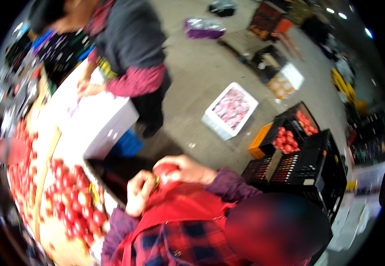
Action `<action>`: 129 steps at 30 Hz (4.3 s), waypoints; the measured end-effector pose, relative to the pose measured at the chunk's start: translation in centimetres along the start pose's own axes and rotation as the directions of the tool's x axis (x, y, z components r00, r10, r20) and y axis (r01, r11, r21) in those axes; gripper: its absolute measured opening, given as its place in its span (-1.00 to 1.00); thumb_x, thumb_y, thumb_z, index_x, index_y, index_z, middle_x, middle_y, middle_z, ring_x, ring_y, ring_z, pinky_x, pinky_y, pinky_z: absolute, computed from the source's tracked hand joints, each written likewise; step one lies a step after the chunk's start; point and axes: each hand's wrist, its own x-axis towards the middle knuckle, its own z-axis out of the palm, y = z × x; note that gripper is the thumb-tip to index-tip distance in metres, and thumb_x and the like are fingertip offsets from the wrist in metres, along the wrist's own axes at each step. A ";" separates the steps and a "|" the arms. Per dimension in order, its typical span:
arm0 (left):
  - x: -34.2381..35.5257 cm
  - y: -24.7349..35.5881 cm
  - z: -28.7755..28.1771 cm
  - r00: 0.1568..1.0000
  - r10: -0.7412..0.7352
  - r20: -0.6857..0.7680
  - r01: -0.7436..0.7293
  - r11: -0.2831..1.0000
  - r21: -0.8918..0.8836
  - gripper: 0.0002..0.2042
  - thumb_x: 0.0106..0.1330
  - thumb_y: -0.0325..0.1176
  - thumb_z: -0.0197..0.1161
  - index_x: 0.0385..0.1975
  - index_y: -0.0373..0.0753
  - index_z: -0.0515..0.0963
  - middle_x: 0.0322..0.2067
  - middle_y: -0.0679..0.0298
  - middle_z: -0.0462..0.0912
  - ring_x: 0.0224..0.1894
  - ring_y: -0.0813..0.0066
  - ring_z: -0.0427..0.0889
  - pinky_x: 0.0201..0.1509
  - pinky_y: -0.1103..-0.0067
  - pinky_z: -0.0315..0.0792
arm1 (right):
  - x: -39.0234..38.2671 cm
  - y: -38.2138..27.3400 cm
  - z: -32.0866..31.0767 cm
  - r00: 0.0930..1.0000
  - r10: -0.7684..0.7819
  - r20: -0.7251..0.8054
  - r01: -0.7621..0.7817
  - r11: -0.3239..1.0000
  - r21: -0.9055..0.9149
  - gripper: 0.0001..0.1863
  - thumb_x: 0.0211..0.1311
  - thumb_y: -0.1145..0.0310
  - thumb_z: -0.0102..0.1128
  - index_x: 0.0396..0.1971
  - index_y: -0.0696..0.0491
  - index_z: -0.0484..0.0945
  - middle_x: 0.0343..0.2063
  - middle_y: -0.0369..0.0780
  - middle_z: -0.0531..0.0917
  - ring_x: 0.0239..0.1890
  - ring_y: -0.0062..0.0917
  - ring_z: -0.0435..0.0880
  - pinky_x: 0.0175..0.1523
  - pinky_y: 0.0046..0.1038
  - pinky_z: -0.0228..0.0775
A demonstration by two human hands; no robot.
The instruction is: The person repeatedly picks tomatoes from a wooden table, uses scissors to trim the stems, and places each tomato into a white foam net before putting it into a white styrofoam box. Other workers are visible in the background performing similar tasks.
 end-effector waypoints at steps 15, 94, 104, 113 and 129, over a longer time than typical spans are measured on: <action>2.1 3.1 -0.3 0.890 0.426 0.161 -0.450 0.772 0.448 -0.47 -0.01 -0.26 0.49 0.00 -0.27 0.53 -0.16 0.13 0.45 -0.10 0.24 0.47 0.00 0.44 0.39 | 0.7 0.0 -0.3 0.994 0.090 0.067 -0.111 0.882 0.458 -0.30 0.12 -0.02 0.14 0.08 0.26 0.41 -0.08 -0.14 0.56 -0.03 -0.50 0.56 0.11 -0.48 0.37; -15.5 -7.0 -6.6 0.419 -0.341 -0.842 -0.792 0.316 -0.522 -0.50 0.20 -0.13 0.19 0.14 -0.07 0.30 -0.10 -0.04 0.52 -0.28 0.12 0.60 -0.26 0.43 0.53 | 30.3 11.4 22.1 0.232 0.466 0.854 0.836 0.353 -0.420 -0.56 -0.04 0.28 0.24 -0.13 0.12 0.41 -0.41 0.03 0.63 -0.27 -0.05 0.64 -0.20 -0.07 0.46; -15.8 -5.3 -8.7 0.400 -0.236 -0.886 -0.606 0.657 -0.449 -0.39 0.25 -0.31 0.26 0.27 -0.17 0.17 -0.03 0.20 0.45 -0.10 0.37 0.59 -0.18 0.52 0.53 | 23.8 -1.5 14.1 0.544 0.200 0.815 0.449 0.751 -0.484 -0.56 -0.05 0.33 0.48 -0.14 0.14 0.57 -0.42 -0.18 0.61 -0.46 -0.54 0.56 -0.29 -0.52 0.43; -15.3 -4.0 -8.5 0.244 -0.113 -0.963 -0.198 0.966 -0.164 -0.27 0.02 -0.37 0.51 0.19 -0.23 0.22 0.02 0.18 0.40 0.07 0.44 0.47 0.14 0.53 0.41 | 21.9 -3.4 15.8 0.445 0.050 0.894 0.683 0.627 -0.375 -0.52 -0.12 0.28 0.50 -0.12 0.03 0.57 -0.55 -0.23 0.48 -0.55 -0.38 0.52 -0.46 -0.41 0.36; -15.0 -4.6 -8.2 0.246 -0.029 -0.969 0.022 0.999 -0.024 -0.28 -0.04 -0.33 0.53 0.14 -0.25 0.28 0.00 0.13 0.44 0.07 0.34 0.49 0.14 0.47 0.41 | 21.8 -2.5 15.5 0.442 0.142 0.886 0.726 0.524 -0.446 -0.54 -0.08 0.22 0.47 -0.13 0.02 0.60 -0.55 -0.24 0.54 -0.55 -0.35 0.58 -0.48 -0.38 0.41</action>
